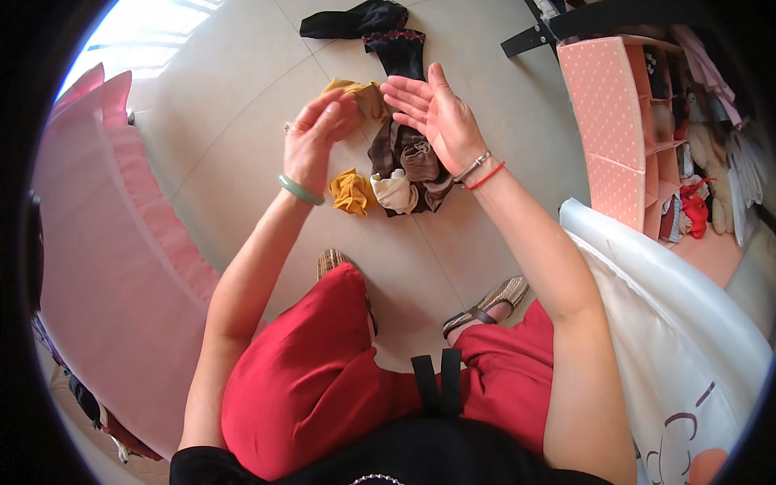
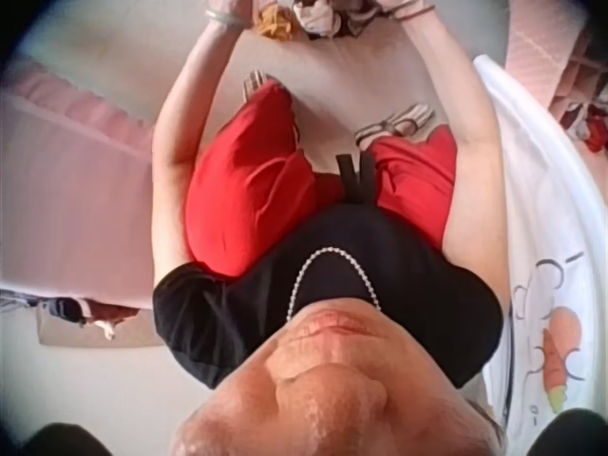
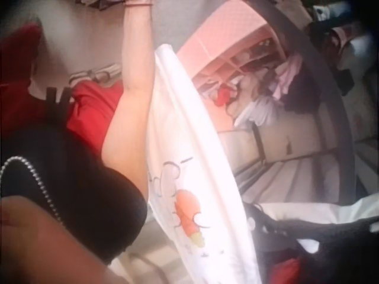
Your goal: The person sits on the floor and folds various pairs of socks from a pile. They pick up each sock, unfold it, fold it neatly, and place it into a pink fabric storage organizer with multiple compartments.
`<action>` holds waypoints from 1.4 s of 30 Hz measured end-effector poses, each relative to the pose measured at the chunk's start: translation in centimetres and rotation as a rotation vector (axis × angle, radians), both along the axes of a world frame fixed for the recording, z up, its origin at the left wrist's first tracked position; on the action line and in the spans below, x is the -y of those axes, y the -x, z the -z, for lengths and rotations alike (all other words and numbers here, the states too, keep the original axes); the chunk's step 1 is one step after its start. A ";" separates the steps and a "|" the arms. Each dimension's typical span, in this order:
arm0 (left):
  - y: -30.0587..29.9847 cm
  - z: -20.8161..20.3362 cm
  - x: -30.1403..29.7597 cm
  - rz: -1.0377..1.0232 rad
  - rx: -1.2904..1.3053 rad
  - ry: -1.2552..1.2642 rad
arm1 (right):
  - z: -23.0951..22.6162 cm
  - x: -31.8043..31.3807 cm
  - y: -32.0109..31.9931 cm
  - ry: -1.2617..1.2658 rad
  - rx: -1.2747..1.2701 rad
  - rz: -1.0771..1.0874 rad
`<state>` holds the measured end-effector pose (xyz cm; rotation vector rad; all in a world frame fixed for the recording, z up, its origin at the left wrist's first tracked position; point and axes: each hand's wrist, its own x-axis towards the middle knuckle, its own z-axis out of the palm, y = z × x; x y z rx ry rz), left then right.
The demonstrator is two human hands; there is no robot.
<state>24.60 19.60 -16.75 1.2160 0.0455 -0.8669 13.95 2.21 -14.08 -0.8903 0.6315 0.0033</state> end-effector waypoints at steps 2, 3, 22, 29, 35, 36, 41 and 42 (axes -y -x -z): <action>-1.3 0.3 -0.5 -0.051 0.035 -0.014 | 0.1 -0.2 -0.5 0.007 0.006 0.001; -1.7 0.4 -0.7 -0.062 0.039 -0.034 | 0.2 -0.3 -0.8 -0.005 0.001 -0.005; 1.8 0.5 -3.5 0.748 0.509 -0.364 | -0.1 -1.3 3.3 0.109 -0.143 -0.098; 2.2 -0.5 -4.0 0.927 0.824 -0.512 | -0.8 0.8 6.1 0.859 -0.078 -0.317; 4.2 -0.7 -2.7 1.043 1.054 -0.547 | -0.6 0.4 8.0 1.478 -0.024 -0.657; 4.6 -0.6 -2.4 1.058 1.076 -0.561 | -0.1 0.3 8.2 1.506 -0.041 -0.677; 5.1 -0.4 -1.5 1.050 1.042 -0.578 | 2.1 0.2 9.4 1.475 -0.044 -0.571; 5.2 -0.5 -1.5 0.999 1.025 -0.573 | 2.2 0.4 9.5 1.456 -0.040 -0.545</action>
